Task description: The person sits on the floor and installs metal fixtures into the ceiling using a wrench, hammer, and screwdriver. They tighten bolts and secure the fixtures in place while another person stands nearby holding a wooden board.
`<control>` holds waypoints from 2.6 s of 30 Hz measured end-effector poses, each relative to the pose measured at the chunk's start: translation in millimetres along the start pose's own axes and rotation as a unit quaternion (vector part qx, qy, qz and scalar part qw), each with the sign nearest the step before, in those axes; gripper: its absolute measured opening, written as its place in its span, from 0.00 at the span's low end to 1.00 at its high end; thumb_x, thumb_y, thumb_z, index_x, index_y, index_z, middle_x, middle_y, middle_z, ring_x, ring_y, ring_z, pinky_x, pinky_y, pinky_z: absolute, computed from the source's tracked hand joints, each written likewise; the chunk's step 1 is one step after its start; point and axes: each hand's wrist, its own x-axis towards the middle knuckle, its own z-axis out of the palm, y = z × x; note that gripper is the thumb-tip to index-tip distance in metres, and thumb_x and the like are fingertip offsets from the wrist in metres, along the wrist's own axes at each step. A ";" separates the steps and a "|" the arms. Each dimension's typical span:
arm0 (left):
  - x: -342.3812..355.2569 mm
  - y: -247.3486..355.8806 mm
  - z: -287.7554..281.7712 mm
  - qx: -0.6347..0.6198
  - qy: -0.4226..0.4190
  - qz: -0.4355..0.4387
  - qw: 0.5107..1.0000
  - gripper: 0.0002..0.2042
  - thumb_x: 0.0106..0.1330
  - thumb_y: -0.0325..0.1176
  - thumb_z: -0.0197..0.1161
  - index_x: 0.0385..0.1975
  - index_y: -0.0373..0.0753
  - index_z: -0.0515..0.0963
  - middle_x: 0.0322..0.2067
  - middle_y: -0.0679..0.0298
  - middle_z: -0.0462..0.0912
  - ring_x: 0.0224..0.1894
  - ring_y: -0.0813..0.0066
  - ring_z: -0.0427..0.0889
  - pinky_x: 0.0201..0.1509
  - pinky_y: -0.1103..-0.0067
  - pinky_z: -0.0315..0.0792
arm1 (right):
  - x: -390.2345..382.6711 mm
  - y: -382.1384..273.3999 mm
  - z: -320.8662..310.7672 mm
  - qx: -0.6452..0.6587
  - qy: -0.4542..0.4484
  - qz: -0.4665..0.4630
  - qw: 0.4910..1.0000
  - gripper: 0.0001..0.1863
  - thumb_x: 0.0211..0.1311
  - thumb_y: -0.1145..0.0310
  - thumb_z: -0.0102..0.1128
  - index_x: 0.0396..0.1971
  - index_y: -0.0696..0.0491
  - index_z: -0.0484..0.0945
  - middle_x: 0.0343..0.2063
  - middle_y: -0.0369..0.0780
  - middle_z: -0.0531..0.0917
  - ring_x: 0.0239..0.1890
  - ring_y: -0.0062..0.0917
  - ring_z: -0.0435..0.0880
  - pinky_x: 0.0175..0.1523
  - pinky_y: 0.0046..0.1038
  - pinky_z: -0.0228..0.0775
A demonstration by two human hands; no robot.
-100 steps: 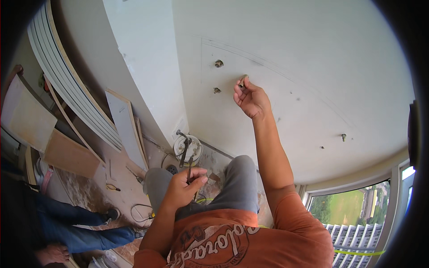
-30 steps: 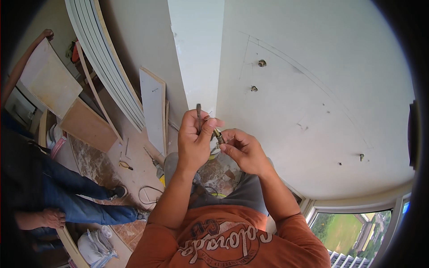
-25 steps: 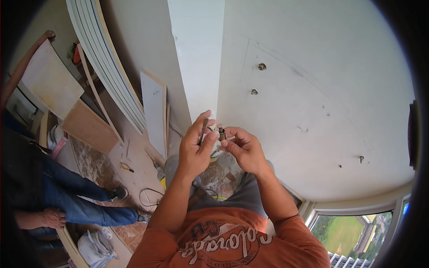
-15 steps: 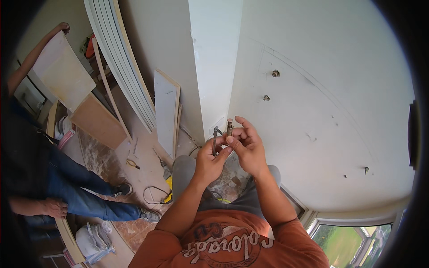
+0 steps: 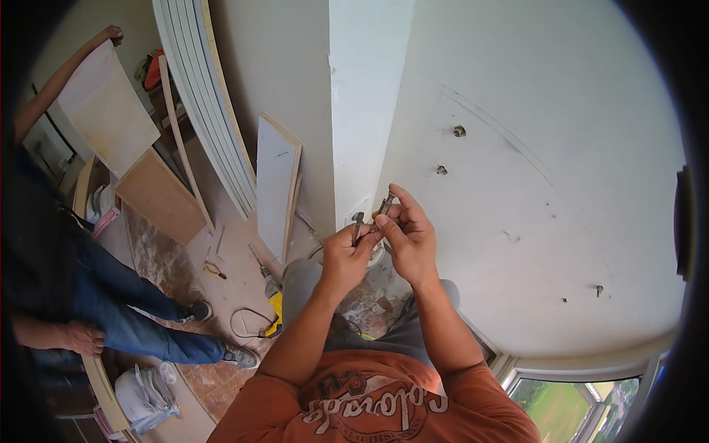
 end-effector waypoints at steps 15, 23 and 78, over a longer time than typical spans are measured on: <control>-6.6 9.7 8.6 0.059 0.037 0.019 0.997 0.08 0.61 0.30 0.67 0.33 0.31 0.79 0.22 0.63 0.80 0.23 0.83 0.73 0.27 0.81 0.68 | 4.2 -0.1 -6.6 0.040 0.045 0.014 0.998 0.24 0.62 0.81 0.59 0.59 0.60 0.68 0.28 0.33 0.75 0.30 0.13 0.74 0.36 0.17 0.69; -7.4 -0.5 10.0 0.071 0.010 0.015 0.997 0.08 0.61 0.30 0.67 0.30 0.31 0.78 0.21 0.65 0.78 0.23 0.82 0.72 0.27 0.81 0.67 | 1.6 8.1 -13.6 0.016 0.044 -0.016 0.999 0.21 0.62 0.81 0.59 0.56 0.60 0.71 0.30 0.34 0.77 0.33 0.15 0.75 0.38 0.18 0.71; 14.8 55.1 -20.4 -0.384 0.066 -0.029 0.921 0.06 0.73 0.32 0.50 0.42 0.39 0.70 0.32 0.64 0.72 0.35 0.73 0.73 0.53 0.62 0.72 | -18.4 53.8 -63.5 -0.102 -0.098 0.062 0.988 0.09 0.72 0.71 0.48 0.44 0.60 0.73 0.28 0.34 0.78 0.33 0.17 0.75 0.44 0.20 0.70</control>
